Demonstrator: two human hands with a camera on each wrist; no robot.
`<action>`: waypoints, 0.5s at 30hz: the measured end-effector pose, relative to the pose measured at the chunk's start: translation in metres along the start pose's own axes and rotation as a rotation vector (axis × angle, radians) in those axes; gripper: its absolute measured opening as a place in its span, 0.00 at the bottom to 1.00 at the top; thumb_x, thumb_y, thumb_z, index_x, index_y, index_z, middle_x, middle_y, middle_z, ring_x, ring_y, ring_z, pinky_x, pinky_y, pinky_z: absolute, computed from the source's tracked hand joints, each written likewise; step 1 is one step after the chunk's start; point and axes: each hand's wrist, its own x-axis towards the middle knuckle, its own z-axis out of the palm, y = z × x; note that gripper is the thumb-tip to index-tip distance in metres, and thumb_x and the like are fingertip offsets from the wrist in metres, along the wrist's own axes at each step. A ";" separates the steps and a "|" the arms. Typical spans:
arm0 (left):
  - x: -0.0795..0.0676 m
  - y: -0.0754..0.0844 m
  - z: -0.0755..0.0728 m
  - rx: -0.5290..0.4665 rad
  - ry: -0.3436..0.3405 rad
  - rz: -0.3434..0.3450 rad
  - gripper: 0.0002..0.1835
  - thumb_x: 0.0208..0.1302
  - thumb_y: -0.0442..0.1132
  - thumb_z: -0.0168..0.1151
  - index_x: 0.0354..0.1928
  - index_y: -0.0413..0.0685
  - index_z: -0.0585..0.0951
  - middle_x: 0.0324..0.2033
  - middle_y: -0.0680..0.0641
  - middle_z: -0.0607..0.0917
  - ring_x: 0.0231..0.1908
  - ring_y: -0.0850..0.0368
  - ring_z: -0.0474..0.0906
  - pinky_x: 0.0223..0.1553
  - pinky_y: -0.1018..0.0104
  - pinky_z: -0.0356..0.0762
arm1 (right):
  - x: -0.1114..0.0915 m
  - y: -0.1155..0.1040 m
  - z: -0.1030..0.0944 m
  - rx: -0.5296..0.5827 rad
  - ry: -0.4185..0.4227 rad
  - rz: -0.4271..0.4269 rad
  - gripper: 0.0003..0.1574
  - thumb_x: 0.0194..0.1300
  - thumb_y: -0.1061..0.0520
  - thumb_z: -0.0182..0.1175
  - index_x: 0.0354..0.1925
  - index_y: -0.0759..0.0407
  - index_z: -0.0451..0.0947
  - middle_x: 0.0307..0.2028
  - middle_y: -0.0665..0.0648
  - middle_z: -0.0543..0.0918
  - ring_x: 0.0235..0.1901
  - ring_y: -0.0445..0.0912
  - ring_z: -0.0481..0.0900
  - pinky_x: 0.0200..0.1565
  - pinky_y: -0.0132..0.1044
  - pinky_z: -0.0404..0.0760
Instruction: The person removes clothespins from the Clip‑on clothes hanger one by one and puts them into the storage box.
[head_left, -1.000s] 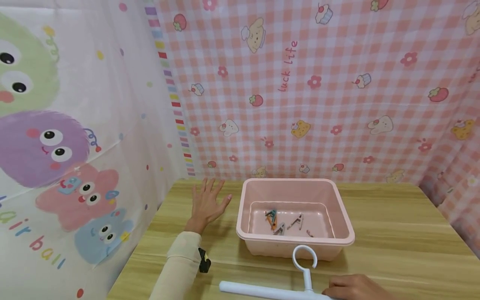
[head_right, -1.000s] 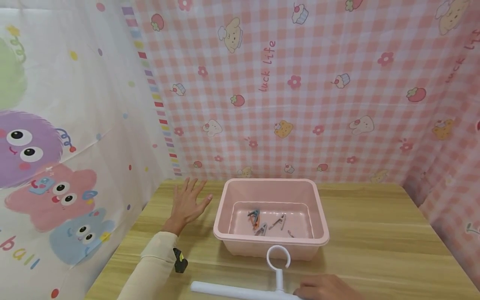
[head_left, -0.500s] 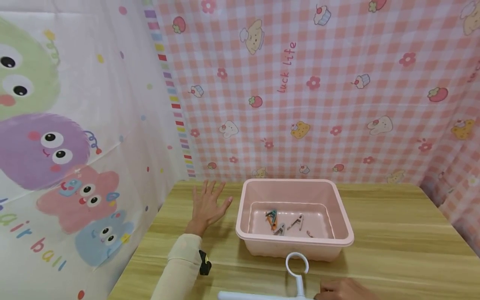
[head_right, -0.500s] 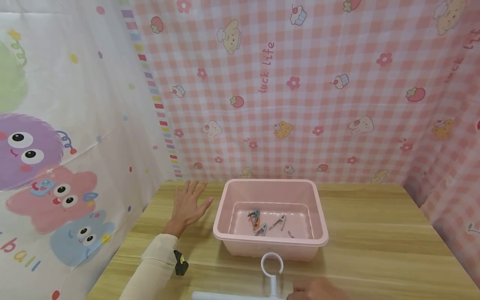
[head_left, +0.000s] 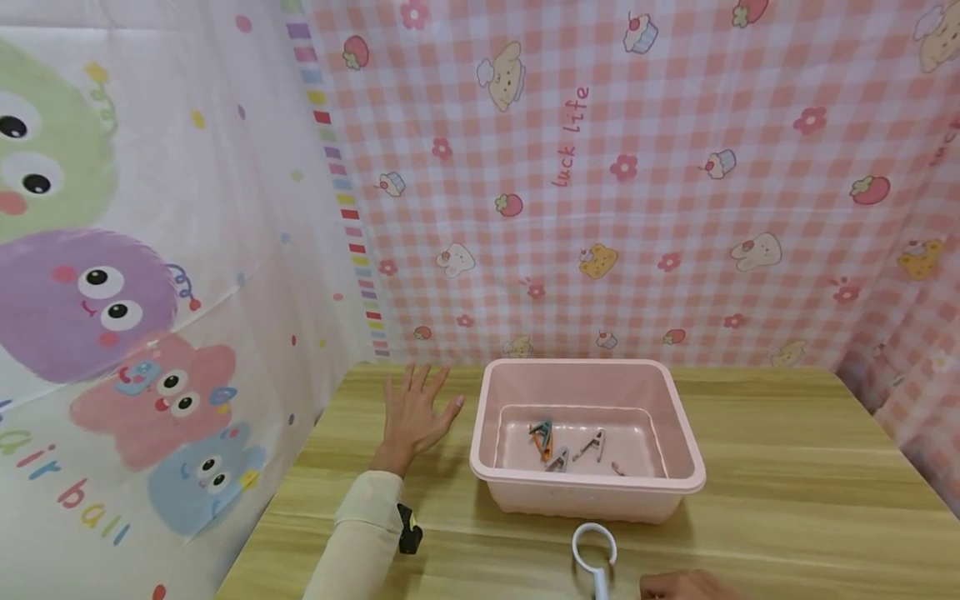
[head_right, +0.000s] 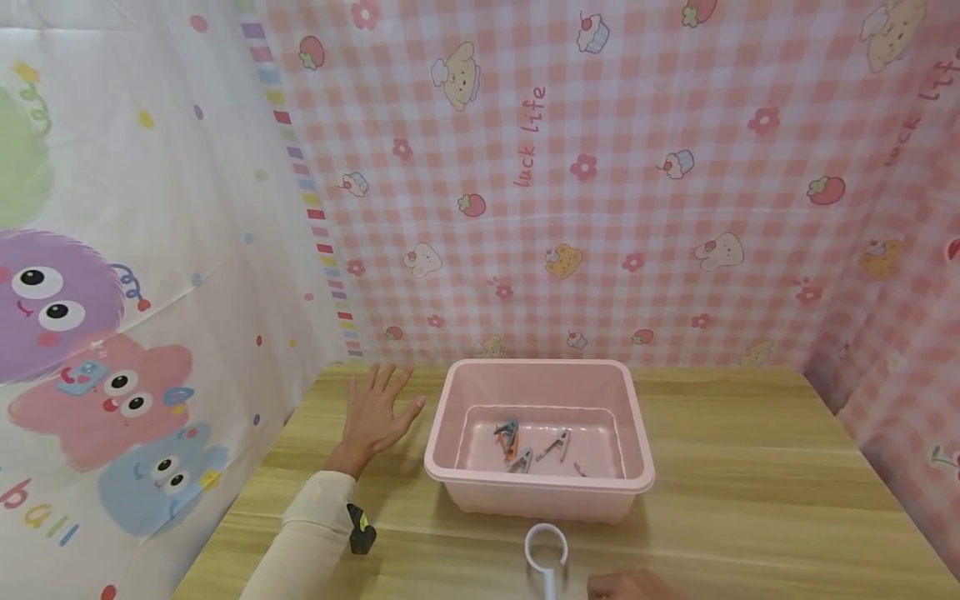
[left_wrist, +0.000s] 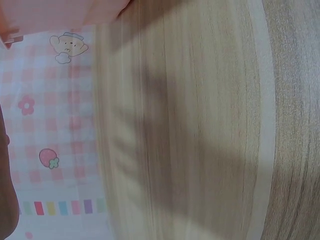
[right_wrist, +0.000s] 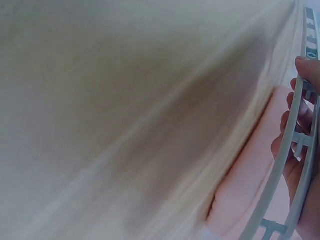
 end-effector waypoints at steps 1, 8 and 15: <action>0.000 0.000 0.000 0.000 0.004 0.001 0.36 0.70 0.68 0.48 0.73 0.59 0.71 0.72 0.40 0.72 0.77 0.36 0.58 0.71 0.25 0.53 | -0.001 0.001 0.002 0.003 -0.007 0.021 0.16 0.59 0.55 0.68 0.25 0.38 0.71 0.18 0.33 0.70 0.22 0.14 0.58 0.21 0.12 0.56; -0.001 0.000 0.002 -0.007 0.018 0.009 0.36 0.69 0.69 0.48 0.72 0.58 0.72 0.71 0.40 0.72 0.77 0.36 0.58 0.70 0.25 0.53 | -0.001 -0.008 0.006 0.041 0.012 0.045 0.16 0.60 0.57 0.65 0.23 0.43 0.70 0.15 0.37 0.67 0.21 0.17 0.57 0.20 0.13 0.54; -0.001 0.001 0.000 0.013 -0.008 -0.001 0.36 0.70 0.69 0.47 0.73 0.60 0.71 0.72 0.41 0.71 0.77 0.37 0.58 0.71 0.26 0.54 | -0.001 -0.017 0.005 0.091 -0.016 0.138 0.16 0.63 0.57 0.64 0.22 0.44 0.70 0.17 0.36 0.68 0.21 0.18 0.61 0.20 0.14 0.57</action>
